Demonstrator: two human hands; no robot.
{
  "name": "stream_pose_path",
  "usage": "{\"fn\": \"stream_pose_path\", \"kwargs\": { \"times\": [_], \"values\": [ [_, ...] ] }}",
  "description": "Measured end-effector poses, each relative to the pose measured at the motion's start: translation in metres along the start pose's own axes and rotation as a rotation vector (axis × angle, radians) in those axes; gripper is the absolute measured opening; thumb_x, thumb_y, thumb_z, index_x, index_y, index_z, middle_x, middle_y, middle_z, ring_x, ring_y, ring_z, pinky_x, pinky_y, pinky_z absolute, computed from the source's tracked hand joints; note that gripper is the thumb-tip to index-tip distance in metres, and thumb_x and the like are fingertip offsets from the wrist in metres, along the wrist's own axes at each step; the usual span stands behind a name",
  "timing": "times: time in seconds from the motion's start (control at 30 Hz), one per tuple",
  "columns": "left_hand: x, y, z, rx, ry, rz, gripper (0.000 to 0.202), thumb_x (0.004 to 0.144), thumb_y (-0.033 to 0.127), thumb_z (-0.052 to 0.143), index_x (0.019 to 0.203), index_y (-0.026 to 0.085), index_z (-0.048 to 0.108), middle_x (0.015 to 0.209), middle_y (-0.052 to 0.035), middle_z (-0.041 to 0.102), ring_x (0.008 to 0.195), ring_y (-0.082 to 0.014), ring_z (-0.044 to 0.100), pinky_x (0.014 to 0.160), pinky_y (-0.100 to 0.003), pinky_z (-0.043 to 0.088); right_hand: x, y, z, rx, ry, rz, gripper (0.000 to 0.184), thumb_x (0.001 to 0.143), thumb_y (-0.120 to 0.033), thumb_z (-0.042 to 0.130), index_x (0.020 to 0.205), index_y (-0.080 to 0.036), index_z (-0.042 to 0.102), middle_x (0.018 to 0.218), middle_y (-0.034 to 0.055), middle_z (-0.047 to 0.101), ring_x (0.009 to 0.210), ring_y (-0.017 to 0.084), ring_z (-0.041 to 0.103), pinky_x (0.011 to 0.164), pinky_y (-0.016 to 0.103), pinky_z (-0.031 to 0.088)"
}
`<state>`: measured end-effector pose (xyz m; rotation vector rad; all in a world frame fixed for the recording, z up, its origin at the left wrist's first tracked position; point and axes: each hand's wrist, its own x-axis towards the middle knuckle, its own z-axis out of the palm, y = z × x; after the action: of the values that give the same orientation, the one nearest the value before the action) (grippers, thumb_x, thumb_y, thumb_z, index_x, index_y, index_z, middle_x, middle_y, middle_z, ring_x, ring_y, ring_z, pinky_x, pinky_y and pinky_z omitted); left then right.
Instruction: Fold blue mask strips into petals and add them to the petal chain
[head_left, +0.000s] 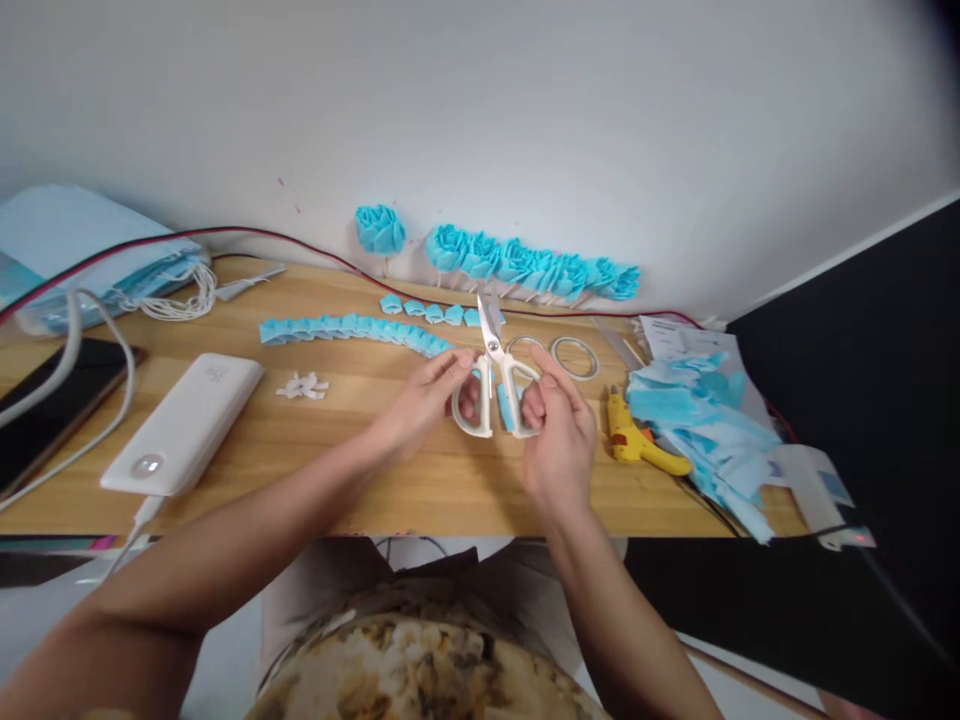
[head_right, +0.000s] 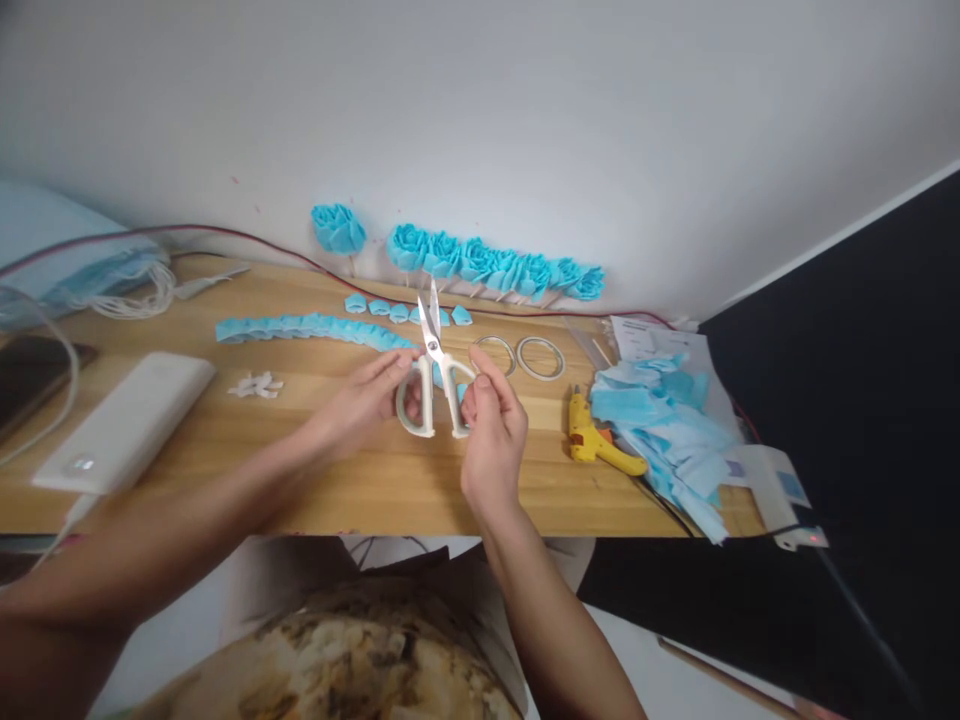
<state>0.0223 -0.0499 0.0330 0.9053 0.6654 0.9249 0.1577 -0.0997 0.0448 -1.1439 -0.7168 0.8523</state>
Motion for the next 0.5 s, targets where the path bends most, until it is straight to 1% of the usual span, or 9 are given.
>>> {"fn": "stream_pose_path", "kwargs": {
  "times": [0.03, 0.1, 0.17, 0.23, 0.33, 0.4, 0.5],
  "values": [
    [-0.001, -0.003, 0.001, -0.002, -0.037, -0.019, 0.031, 0.093, 0.047, 0.064, 0.088, 0.017, 0.062, 0.07, 0.0008, 0.056, 0.057, -0.0108, 0.054, 0.059, -0.025, 0.045, 0.001, 0.0, 0.0, 0.008, 0.01, 0.011, 0.035, 0.086, -0.037, 0.067, 0.115, -0.02, 0.075, 0.059, -0.0085, 0.032, 0.055, 0.009, 0.03, 0.052, 0.024, 0.026],
    [-0.002, -0.006, 0.003, -0.005, -0.102, -0.054, 0.037, 0.092, 0.05, 0.065, 0.078, 0.017, 0.057, 0.062, 0.0043, 0.045, 0.05, -0.0076, 0.045, 0.057, -0.024, 0.04, 0.001, 0.0, -0.002, 0.008, 0.019, 0.048, 0.036, 0.083, -0.04, 0.072, 0.113, -0.02, 0.077, 0.059, -0.009, 0.032, 0.053, 0.008, 0.029, 0.05, 0.023, 0.024],
    [-0.002, -0.005, 0.002, -0.009, -0.148, -0.092, 0.041, 0.09, 0.054, 0.067, 0.077, 0.017, 0.057, 0.056, 0.0083, 0.032, 0.047, -0.0056, 0.031, 0.054, -0.023, 0.033, 0.003, 0.001, -0.003, -0.006, 0.023, 0.083, 0.036, 0.08, -0.043, 0.075, 0.108, -0.019, 0.078, 0.057, -0.0097, 0.031, 0.051, 0.007, 0.026, 0.048, 0.023, 0.021],
    [-0.002, -0.001, 0.0, 0.019, -0.166, -0.112, 0.044, 0.087, 0.059, 0.069, 0.08, 0.016, 0.06, 0.055, 0.0099, 0.024, 0.047, -0.0056, 0.023, 0.052, -0.023, 0.026, 0.005, 0.001, -0.006, -0.014, 0.022, 0.1, 0.036, 0.077, -0.044, 0.077, 0.102, -0.018, 0.079, 0.055, -0.0103, 0.029, 0.049, 0.006, 0.023, 0.046, 0.023, 0.018],
    [0.0, 0.005, -0.004, 0.115, -0.154, -0.136, 0.049, 0.08, 0.062, 0.073, 0.083, 0.014, 0.066, 0.055, 0.0094, 0.024, 0.049, -0.0065, 0.023, 0.051, -0.024, 0.019, 0.011, -0.001, -0.011, -0.016, 0.002, 0.111, 0.034, 0.074, -0.042, 0.078, 0.097, -0.018, 0.08, 0.053, -0.0109, 0.027, 0.047, 0.006, 0.021, 0.044, 0.023, 0.014],
    [0.0, 0.006, -0.004, 0.142, -0.138, -0.141, 0.051, 0.079, 0.064, 0.074, 0.085, 0.014, 0.067, 0.055, 0.009, 0.026, 0.049, -0.007, 0.024, 0.051, -0.024, 0.019, 0.013, -0.001, -0.013, -0.008, -0.002, 0.116, 0.033, 0.073, -0.04, 0.079, 0.097, -0.018, 0.079, 0.053, -0.011, 0.028, 0.047, 0.006, 0.021, 0.045, 0.023, 0.013],
    [-0.001, 0.002, -0.002, 0.106, -0.092, -0.122, 0.052, 0.078, 0.066, 0.073, 0.084, 0.015, 0.065, 0.056, 0.009, 0.027, 0.05, -0.007, 0.024, 0.052, -0.024, 0.02, 0.012, 0.005, -0.009, 0.035, 0.016, 0.149, 0.034, 0.074, -0.04, 0.077, 0.099, -0.018, 0.078, 0.053, -0.0113, 0.027, 0.048, 0.006, 0.02, 0.045, 0.024, 0.012]
  ]
}}
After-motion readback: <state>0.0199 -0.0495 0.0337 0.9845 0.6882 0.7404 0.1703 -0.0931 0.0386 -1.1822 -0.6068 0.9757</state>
